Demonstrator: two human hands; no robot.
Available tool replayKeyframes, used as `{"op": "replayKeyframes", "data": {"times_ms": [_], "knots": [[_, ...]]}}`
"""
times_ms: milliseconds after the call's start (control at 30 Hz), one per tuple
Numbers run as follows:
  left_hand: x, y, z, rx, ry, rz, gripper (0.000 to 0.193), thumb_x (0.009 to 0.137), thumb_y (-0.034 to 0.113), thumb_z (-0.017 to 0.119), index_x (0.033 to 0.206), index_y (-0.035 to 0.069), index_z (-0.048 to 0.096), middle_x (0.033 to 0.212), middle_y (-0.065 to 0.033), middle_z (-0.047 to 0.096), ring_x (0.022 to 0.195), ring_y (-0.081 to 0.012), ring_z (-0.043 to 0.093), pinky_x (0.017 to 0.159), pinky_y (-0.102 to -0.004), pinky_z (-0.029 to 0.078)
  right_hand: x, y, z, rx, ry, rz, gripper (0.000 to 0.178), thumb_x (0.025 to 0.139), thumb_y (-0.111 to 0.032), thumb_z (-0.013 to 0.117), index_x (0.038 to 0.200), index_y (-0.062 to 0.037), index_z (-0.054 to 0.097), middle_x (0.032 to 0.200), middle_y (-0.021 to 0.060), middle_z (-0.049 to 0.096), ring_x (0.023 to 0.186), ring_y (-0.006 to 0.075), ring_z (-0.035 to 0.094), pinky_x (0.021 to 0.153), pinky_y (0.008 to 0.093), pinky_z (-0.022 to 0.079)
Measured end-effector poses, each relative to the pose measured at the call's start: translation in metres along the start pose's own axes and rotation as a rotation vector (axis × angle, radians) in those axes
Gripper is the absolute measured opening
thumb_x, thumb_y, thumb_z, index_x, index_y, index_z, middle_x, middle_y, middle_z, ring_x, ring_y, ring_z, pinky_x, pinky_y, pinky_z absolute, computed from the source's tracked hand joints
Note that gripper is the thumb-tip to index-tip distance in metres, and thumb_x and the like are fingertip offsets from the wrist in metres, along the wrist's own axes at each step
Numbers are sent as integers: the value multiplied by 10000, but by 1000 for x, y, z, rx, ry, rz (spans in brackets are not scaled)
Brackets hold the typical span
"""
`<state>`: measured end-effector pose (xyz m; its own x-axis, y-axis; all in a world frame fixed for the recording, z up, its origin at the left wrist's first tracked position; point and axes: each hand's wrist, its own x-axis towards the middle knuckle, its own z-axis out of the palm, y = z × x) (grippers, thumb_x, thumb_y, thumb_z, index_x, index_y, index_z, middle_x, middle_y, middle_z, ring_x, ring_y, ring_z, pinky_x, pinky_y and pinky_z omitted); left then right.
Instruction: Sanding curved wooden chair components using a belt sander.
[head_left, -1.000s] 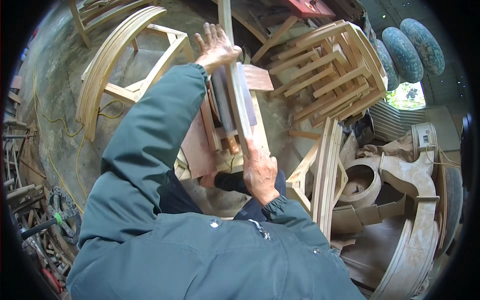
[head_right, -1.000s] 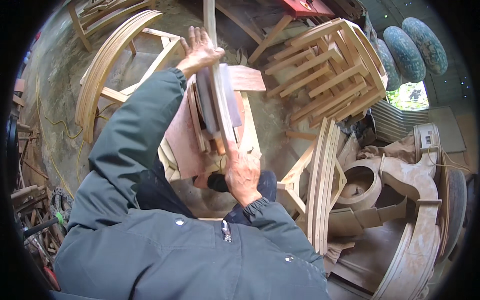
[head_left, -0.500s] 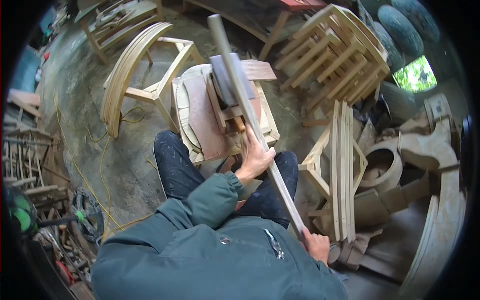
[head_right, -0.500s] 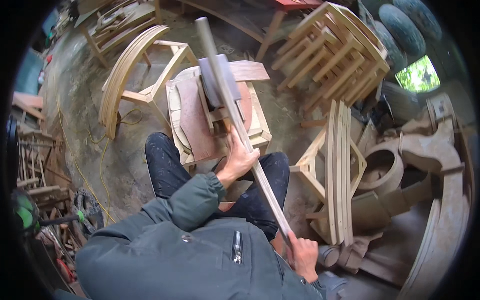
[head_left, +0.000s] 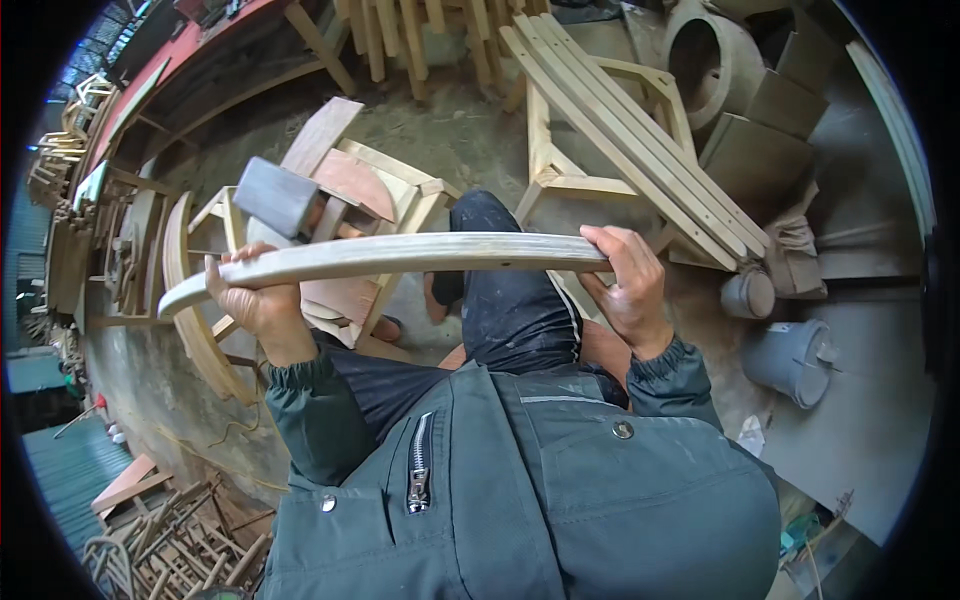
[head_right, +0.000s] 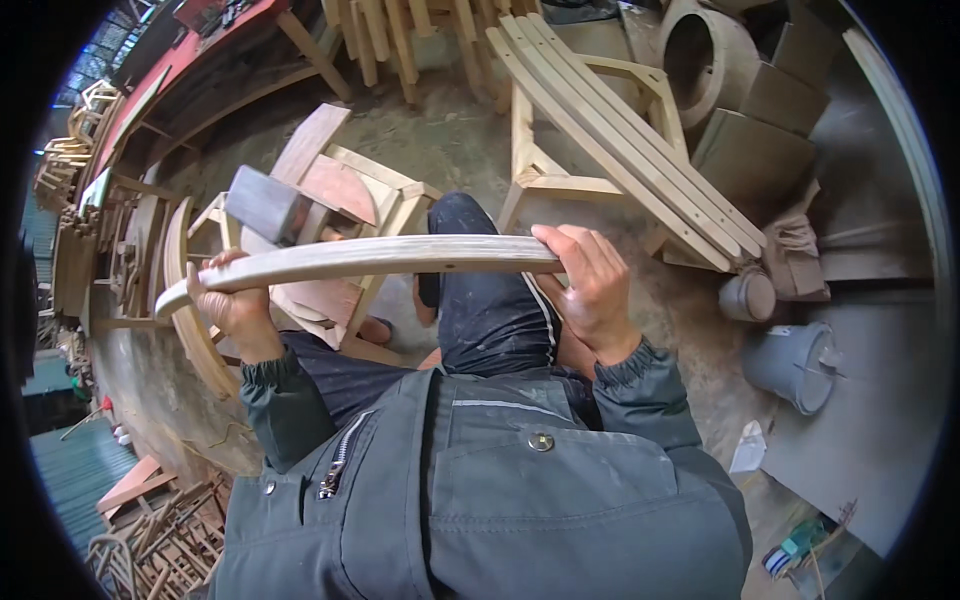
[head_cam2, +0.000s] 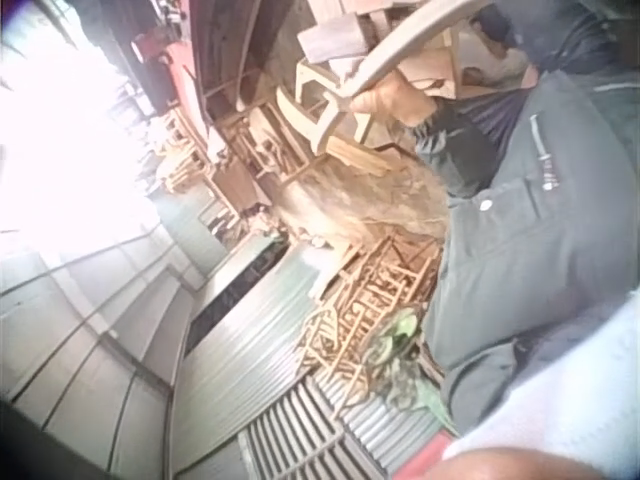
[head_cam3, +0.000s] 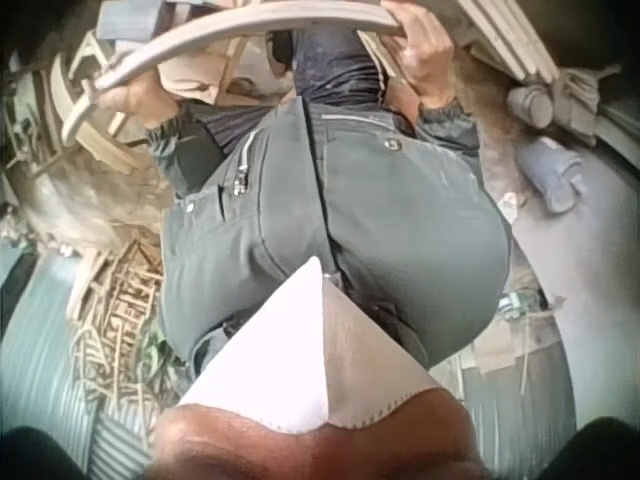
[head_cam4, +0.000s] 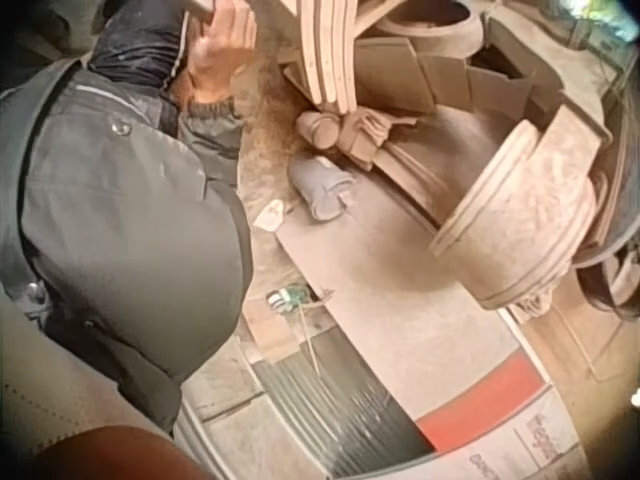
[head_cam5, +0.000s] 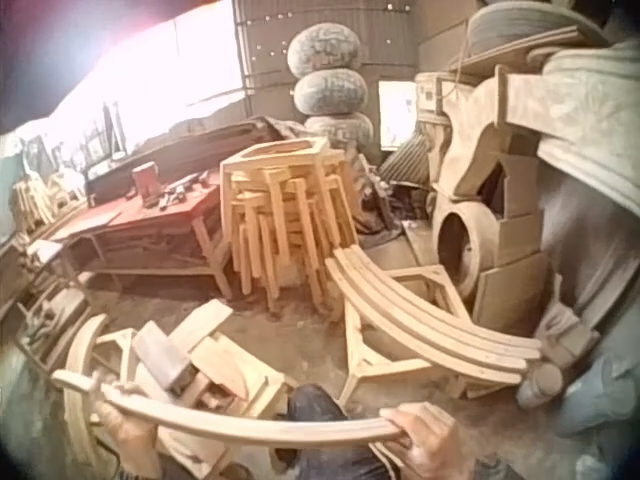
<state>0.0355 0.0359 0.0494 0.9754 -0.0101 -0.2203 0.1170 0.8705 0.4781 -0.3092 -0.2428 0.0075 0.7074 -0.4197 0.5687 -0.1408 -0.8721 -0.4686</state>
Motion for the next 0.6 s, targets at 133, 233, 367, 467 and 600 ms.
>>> {"op": "replayKeyframes", "data": {"times_ms": [133,233,367,467,600], "knots": [[3,35,-22,-179,-235,-146,239,908,231,691,768,96,552,698,6,510,653,-127,533,608,-290,478,32,7,14,136,22,-54,549,712,-122,905,1214,-71,690,1070,113,702,963,308,698,822,388,570],[11,44,-35,-202,-274,-133,201,850,178,697,732,112,548,688,15,538,640,-123,534,591,-281,467,39,16,25,457,-107,160,538,774,-158,908,1246,-7,699,1097,99,709,980,189,692,845,315,556],[22,46,-43,-173,-185,-82,199,846,176,695,735,110,544,689,13,539,636,-119,536,587,-279,465,35,21,43,642,-166,257,545,810,-162,895,1278,15,680,1108,73,717,974,164,689,859,296,561],[28,42,-47,-201,-188,-104,210,869,202,684,759,89,545,700,3,514,626,-125,513,603,-286,462,30,21,53,1063,-132,573,556,858,-206,872,1309,39,659,1144,76,718,1004,149,683,898,287,568],[37,36,-50,-174,-133,-93,192,864,188,671,763,89,542,702,2,517,623,-125,518,579,-277,461,33,21,58,1240,-164,773,515,959,-204,768,1395,14,603,1260,163,702,1088,197,692,943,345,600]]}}
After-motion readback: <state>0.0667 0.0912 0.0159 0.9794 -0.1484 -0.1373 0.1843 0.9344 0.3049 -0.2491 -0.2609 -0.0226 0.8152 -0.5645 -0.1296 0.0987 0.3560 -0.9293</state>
